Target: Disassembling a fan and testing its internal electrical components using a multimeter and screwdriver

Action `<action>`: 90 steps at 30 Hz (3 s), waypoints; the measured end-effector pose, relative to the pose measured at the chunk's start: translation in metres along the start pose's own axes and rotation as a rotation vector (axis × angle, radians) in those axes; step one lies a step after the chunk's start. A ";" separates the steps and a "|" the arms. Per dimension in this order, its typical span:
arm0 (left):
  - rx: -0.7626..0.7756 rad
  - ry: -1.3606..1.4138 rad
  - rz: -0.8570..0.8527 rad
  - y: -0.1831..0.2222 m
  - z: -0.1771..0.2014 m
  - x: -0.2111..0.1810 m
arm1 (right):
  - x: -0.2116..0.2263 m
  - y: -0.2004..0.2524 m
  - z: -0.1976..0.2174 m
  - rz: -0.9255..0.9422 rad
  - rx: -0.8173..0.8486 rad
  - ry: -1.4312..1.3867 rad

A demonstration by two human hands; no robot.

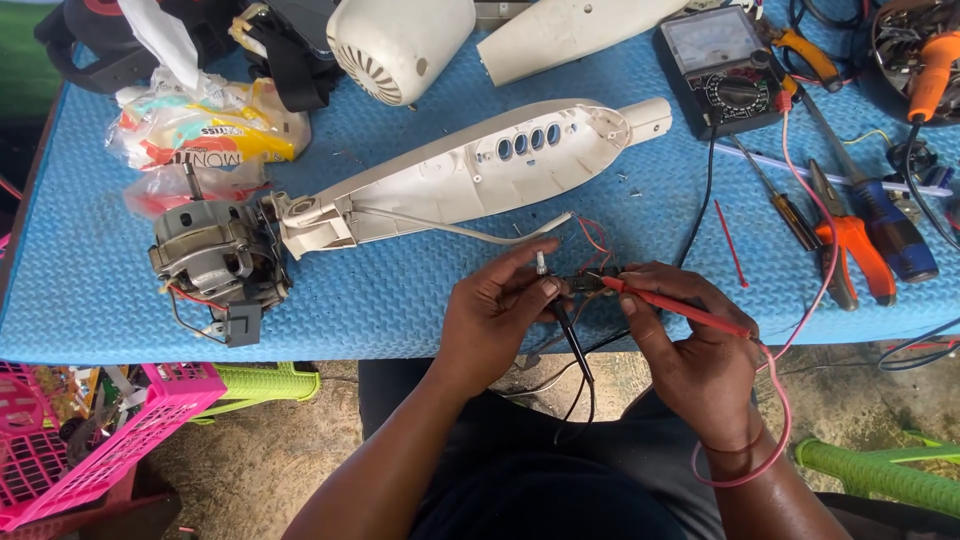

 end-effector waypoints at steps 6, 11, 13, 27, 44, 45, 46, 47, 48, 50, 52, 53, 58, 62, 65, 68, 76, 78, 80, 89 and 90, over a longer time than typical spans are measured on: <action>-0.003 -0.007 -0.006 0.000 0.000 0.001 | 0.008 -0.004 0.000 0.089 0.003 0.036; -0.009 0.021 0.016 -0.001 -0.001 0.003 | 0.010 -0.005 0.000 0.094 0.012 0.016; -0.008 0.039 0.018 -0.001 -0.001 0.003 | 0.011 -0.005 0.000 0.095 0.010 0.022; -0.010 0.087 0.034 -0.001 0.000 0.012 | 0.014 -0.008 0.000 0.069 0.029 0.042; -0.020 0.055 0.044 -0.002 -0.001 0.005 | 0.019 -0.013 0.005 0.056 0.035 0.058; -0.021 0.064 0.035 -0.002 -0.001 0.005 | 0.020 -0.013 0.005 0.045 0.046 0.055; -0.020 0.064 0.033 -0.002 -0.001 0.005 | 0.021 -0.014 0.006 0.046 0.045 0.055; -0.016 0.064 0.030 -0.002 -0.001 0.004 | 0.021 -0.015 0.006 0.020 0.058 0.056; -0.012 0.063 0.027 -0.002 -0.001 0.004 | 0.022 -0.015 0.007 -0.006 0.072 0.058; -0.010 0.048 0.028 -0.002 -0.001 0.004 | 0.020 -0.014 0.007 -0.018 0.071 0.054; -0.008 0.032 0.029 -0.003 -0.001 0.003 | 0.019 -0.014 0.007 -0.030 0.072 0.049; -0.012 0.029 0.039 -0.003 -0.001 0.002 | 0.019 -0.014 0.007 -0.031 0.074 0.050; -0.037 0.056 0.082 -0.003 -0.002 0.004 | 0.013 -0.011 0.011 -0.018 -0.001 0.061; -0.015 0.087 0.035 -0.002 -0.001 0.006 | 0.009 -0.010 0.011 -0.045 0.014 0.009; -0.012 0.089 0.033 -0.001 -0.001 0.005 | 0.007 -0.009 0.010 -0.037 0.014 0.022; -0.014 0.084 0.036 -0.002 -0.001 0.005 | 0.006 -0.009 0.010 -0.009 0.007 0.046; -0.004 0.059 0.010 -0.001 0.000 0.002 | 0.003 -0.009 0.009 -0.016 0.025 0.071; -0.005 0.077 0.024 -0.002 0.000 0.003 | 0.004 -0.010 0.008 -0.010 0.019 0.067; -0.006 0.080 0.027 -0.002 -0.001 0.003 | 0.005 -0.010 0.008 0.008 0.012 0.068; 0.003 0.067 0.018 -0.001 0.000 0.001 | 0.005 -0.009 0.008 0.010 0.016 0.078; 0.003 0.079 0.014 -0.001 0.000 0.002 | 0.004 -0.009 0.008 0.002 0.018 0.076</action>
Point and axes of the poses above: each hand's wrist, its own y-axis away from the middle knuckle, its own z-axis out of the back of the hand, x = y × z, the point moved 1 cm from there along -y, towards the middle knuckle, and after that the axes turned 9 degrees about -z, right-handed, at the moved point
